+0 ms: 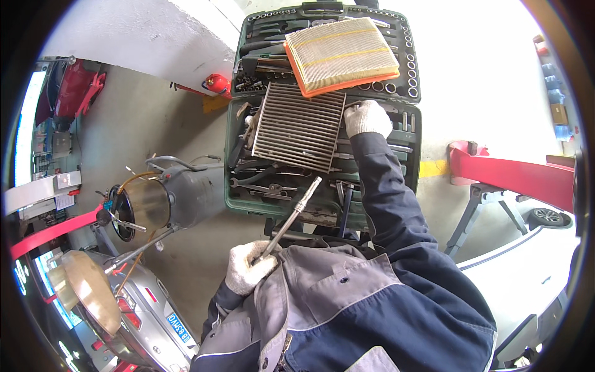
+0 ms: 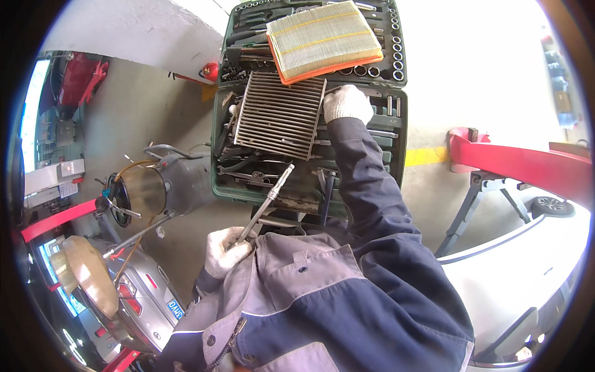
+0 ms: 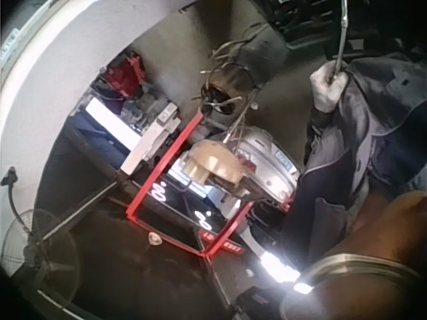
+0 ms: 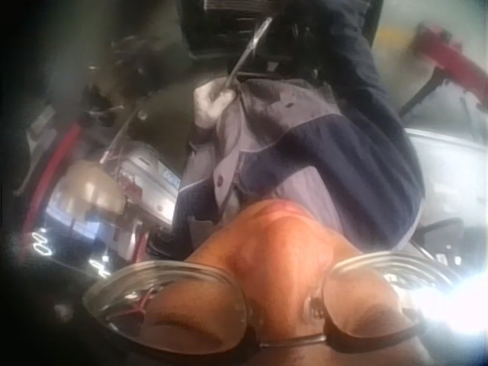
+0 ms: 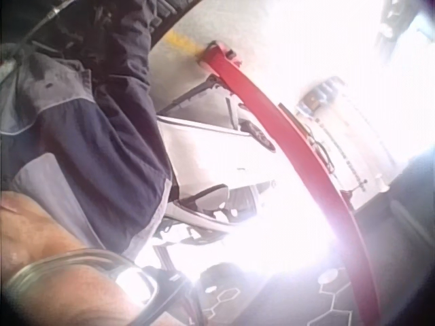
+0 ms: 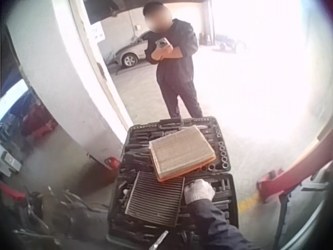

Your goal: The person places a green Castrol fender cover over the front of a car and then uses a socket wrench to loosen and remove bolts from the engine. The person repeatedly reaches into the engine bay to manipulate components and remove fasteners.

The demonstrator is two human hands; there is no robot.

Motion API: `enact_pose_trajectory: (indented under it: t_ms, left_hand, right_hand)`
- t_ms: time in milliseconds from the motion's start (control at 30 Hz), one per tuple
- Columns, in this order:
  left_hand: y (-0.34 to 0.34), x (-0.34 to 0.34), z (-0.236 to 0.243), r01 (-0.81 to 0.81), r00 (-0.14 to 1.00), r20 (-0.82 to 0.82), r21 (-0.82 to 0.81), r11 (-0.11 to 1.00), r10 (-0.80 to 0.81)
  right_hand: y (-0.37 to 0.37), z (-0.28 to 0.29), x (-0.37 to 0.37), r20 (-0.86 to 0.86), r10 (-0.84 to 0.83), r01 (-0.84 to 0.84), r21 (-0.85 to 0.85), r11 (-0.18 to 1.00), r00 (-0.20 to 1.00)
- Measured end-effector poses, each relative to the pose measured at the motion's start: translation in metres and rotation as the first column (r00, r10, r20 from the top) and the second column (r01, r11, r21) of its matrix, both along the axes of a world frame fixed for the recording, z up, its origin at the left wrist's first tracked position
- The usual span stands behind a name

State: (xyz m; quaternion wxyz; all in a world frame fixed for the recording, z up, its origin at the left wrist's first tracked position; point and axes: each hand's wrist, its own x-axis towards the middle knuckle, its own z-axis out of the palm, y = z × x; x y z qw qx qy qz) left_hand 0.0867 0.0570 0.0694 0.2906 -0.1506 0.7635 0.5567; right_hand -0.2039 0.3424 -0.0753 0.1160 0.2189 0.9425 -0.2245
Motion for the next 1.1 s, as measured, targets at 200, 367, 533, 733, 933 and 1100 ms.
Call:
enact_pose_trajectory:
  t_ms: [200,367,533,733,933,1100]
  left_hand:
    - [-0.018,-0.004,-0.008,0.083,0.993,-0.087,0.078,0.994,-0.076]
    - [-0.057,-0.012,-0.012,0.152,0.984,-0.119,0.160,0.975,-0.134]
    - [-0.114,-0.035,-0.017,0.376,0.924,-0.133,0.124,0.918,-0.360]
    - [-0.153,-0.045,-0.029,0.594,0.800,-0.221,0.157,0.789,-0.558]
    - [-0.164,-0.026,-0.021,0.799,0.583,-0.091,0.247,0.549,-0.807]
    - [-0.174,0.019,-0.025,0.951,0.272,-0.114,0.187,0.248,-0.956]
  right_hand:
    - [0.007,-0.011,-0.004,-0.029,0.036,-0.037,-0.025,0.999,0.999]
    - [0.019,-0.019,0.019,-0.366,0.069,-0.126,-0.132,0.983,0.928]
    - [0.027,0.018,0.119,-0.497,-0.297,-0.172,-0.698,0.695,0.816]
    - [-0.066,0.050,0.287,-0.085,-0.526,-0.003,-0.988,0.155,0.846]
    - [-0.179,0.060,0.437,-0.395,-0.344,0.178,-0.399,0.900,0.852]
    - [-0.223,0.065,0.548,-0.441,-0.275,0.184,-0.238,0.954,0.854]
